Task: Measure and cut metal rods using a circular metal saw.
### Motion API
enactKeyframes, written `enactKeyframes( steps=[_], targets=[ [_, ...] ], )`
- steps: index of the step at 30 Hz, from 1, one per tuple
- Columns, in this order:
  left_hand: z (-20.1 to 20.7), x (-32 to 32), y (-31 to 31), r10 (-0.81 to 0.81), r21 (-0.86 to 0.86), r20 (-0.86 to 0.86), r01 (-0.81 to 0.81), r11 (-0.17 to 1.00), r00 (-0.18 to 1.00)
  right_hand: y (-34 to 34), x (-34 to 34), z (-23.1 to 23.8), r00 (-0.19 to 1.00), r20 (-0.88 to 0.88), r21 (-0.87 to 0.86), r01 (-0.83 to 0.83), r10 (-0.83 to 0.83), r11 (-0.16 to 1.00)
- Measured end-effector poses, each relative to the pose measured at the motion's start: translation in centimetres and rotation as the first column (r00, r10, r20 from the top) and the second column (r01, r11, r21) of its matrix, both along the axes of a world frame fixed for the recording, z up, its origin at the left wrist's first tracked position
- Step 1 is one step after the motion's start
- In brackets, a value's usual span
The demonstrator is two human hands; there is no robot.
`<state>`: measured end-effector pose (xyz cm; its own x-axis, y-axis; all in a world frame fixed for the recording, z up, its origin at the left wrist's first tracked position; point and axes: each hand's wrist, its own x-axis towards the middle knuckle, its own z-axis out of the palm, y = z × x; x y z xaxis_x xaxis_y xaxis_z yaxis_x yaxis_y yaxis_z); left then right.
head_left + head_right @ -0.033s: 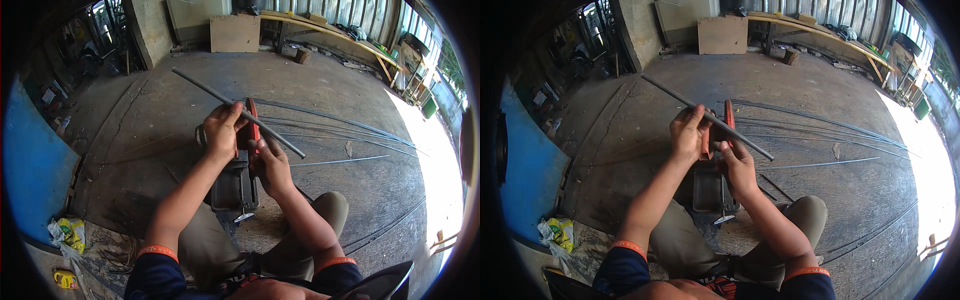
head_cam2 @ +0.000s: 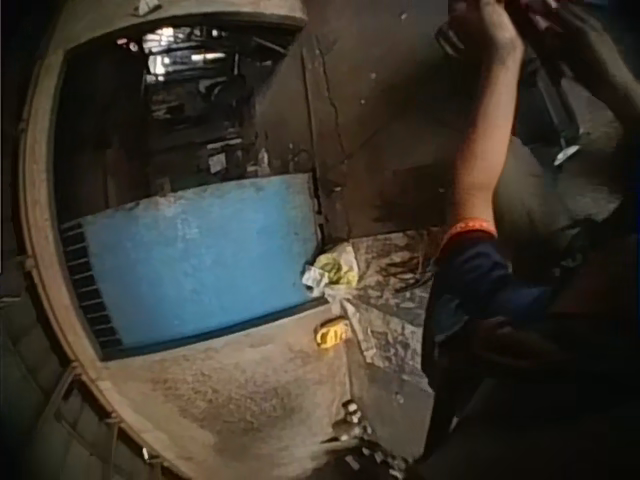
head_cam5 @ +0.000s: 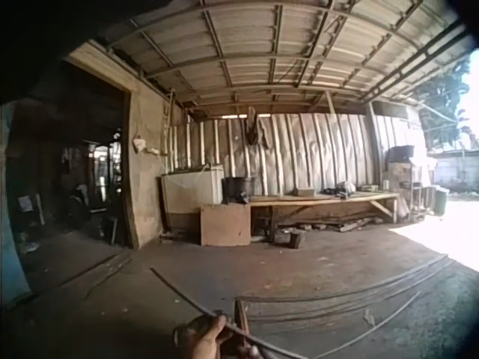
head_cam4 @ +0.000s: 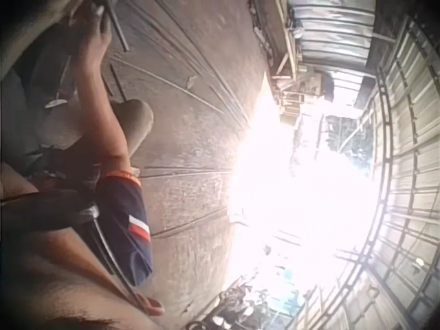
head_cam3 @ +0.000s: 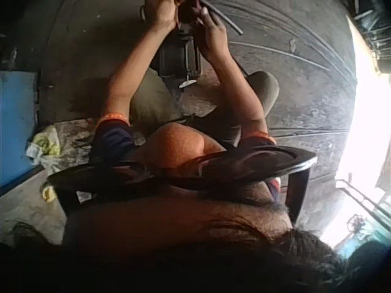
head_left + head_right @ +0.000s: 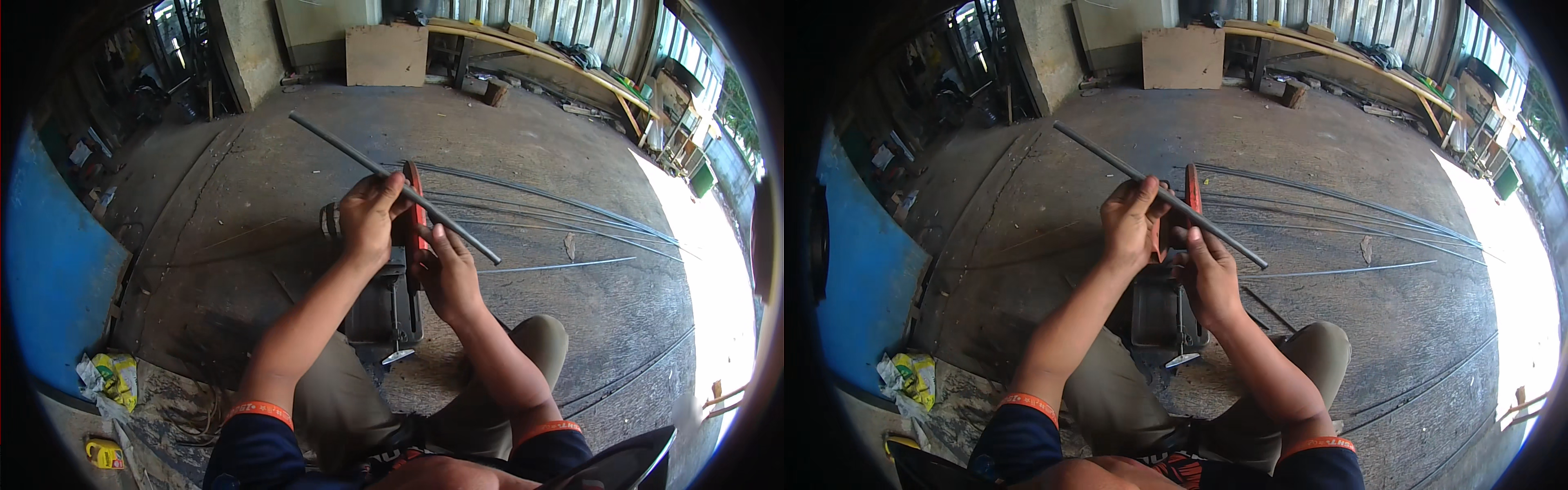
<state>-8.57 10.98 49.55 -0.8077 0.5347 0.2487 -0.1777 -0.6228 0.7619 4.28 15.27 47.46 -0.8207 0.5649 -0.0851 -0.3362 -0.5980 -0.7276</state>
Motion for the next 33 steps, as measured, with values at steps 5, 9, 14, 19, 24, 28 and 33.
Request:
enactKeyframes(
  steps=[5,9,14,19,24,28,33],
  targets=[
    [-0.9,1.0,2.1,0.002,-0.003,-0.104,-0.002,1.000,0.995,1.3,-1.2,-0.5,0.987,-0.134,-0.275,0.046,-0.086,0.960],
    [-1.7,1.3,3.2,-0.025,-0.020,-0.175,0.022,1.000,0.984,3.0,-1.9,-1.2,0.964,-0.248,-0.326,0.011,-0.097,0.945],
    [-1.2,1.5,3.9,-0.113,-0.031,-0.095,0.111,0.993,0.989,3.2,-1.9,0.4,0.959,-0.205,-0.281,0.134,-0.196,0.950],
    [-0.4,1.6,3.8,-0.171,0.038,-0.124,0.176,0.984,0.978,4.0,-1.5,0.8,0.940,-0.216,-0.197,0.224,-0.265,0.955],
    [-0.5,1.5,3.5,-0.157,0.062,-0.196,0.172,0.983,0.968,4.1,-1.1,0.8,0.940,-0.218,-0.168,0.228,-0.262,0.959],
    [-0.7,1.4,3.3,-0.186,0.115,-0.182,0.209,0.971,0.965,3.9,-1.0,0.7,0.943,-0.203,-0.206,0.224,-0.265,0.953],
    [-0.4,1.6,2.9,-0.198,0.104,-0.181,0.219,0.970,0.963,3.8,-0.6,0.7,0.940,-0.201,-0.188,0.241,-0.277,0.952]
  ],
)
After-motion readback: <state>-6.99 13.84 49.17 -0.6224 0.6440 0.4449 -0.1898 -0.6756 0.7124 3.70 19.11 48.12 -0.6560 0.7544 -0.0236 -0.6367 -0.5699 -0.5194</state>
